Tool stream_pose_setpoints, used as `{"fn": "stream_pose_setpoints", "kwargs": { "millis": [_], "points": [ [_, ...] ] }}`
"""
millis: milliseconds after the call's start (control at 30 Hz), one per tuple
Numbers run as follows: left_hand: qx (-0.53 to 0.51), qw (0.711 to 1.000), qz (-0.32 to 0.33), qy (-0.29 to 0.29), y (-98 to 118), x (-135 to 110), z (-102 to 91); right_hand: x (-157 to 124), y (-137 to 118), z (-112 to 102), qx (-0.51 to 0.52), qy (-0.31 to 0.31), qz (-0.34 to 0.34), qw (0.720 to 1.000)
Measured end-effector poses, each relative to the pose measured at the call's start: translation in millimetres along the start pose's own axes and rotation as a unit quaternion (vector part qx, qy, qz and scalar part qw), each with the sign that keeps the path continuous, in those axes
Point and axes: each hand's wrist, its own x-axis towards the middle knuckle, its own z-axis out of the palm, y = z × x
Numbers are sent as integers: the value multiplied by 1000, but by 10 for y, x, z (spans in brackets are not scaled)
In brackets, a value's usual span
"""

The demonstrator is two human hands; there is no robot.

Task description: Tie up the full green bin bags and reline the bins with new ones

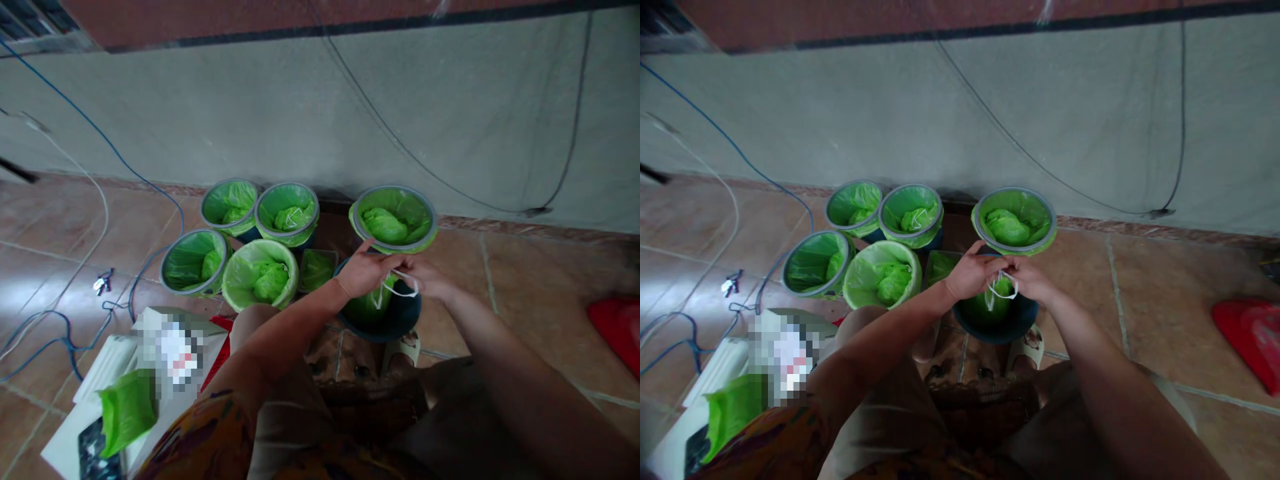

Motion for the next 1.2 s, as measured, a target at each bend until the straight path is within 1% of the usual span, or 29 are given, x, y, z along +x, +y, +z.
{"fn": "stream_pose_setpoints", "kwargs": {
  "millis": [33,100,267,333,400,433,467,500,567,633,667,733,767,833,867,933,1000,1067,1100,1167,1200],
  "points": [
    [9,1000,3,15,-3,-2,-7,-5,-23,-9,16,-8,-1,1000],
    [24,999,4,40,-6,-5,-16,-16,-57,-26,42,-13,19,999],
    [13,996,-18,89,-14,-21,-55,-38,-48,-46,53,4,80,995],
    [-11,995,-40,86,-22,-27,-76,-31,-45,-47,24,30,90,995],
    [-39,995,-70,65,-30,-28,-88,-19,-73,-44,-49,65,85,993],
    [-50,994,-87,51,-33,-26,-88,-14,-100,-41,-108,86,81,987],
    [-57,992,-107,35,-34,-21,-85,-10,-133,-36,-175,107,81,975],
    [-58,990,-128,20,-33,-15,-78,-9,-168,-30,-244,122,86,958],
    [-50,983,-174,-8,-28,-2,-63,-18,-230,-17,-362,125,106,918],
    [-37,975,-217,-35,-22,7,-54,-37,-268,-13,-440,105,136,881],
    [-31,970,-238,-47,-22,7,-54,-49,-278,-18,-466,97,155,866],
    [-20,956,-282,-75,-33,-4,-57,-72,-283,-40,-496,102,198,839],
    [-17,948,-304,-91,-47,-13,-58,-82,-282,-55,-500,108,221,830],
    [-27,932,-344,-110,-92,-35,-52,-93,-275,-88,-489,110,258,826],
    [-52,924,-365,-104,-120,-43,-43,-93,-269,-104,-477,105,267,830],
    [-131,907,-392,-75,-176,-48,-12,-82,-245,-130,-447,95,261,850],
    [-225,884,-408,-45,-211,-31,22,-62,-211,-145,-416,106,234,872],
    [-322,843,-430,-16,-208,4,41,-39,-179,-147,-393,124,212,886],
    [-373,815,-444,3,-191,25,41,-29,-168,-144,-386,128,205,890],
    [-487,738,-466,43,-140,66,25,-15,-164,-130,-382,124,191,896],
    [-535,703,-466,53,-113,83,13,-11,-171,-122,-382,122,182,898]
  ]
}}
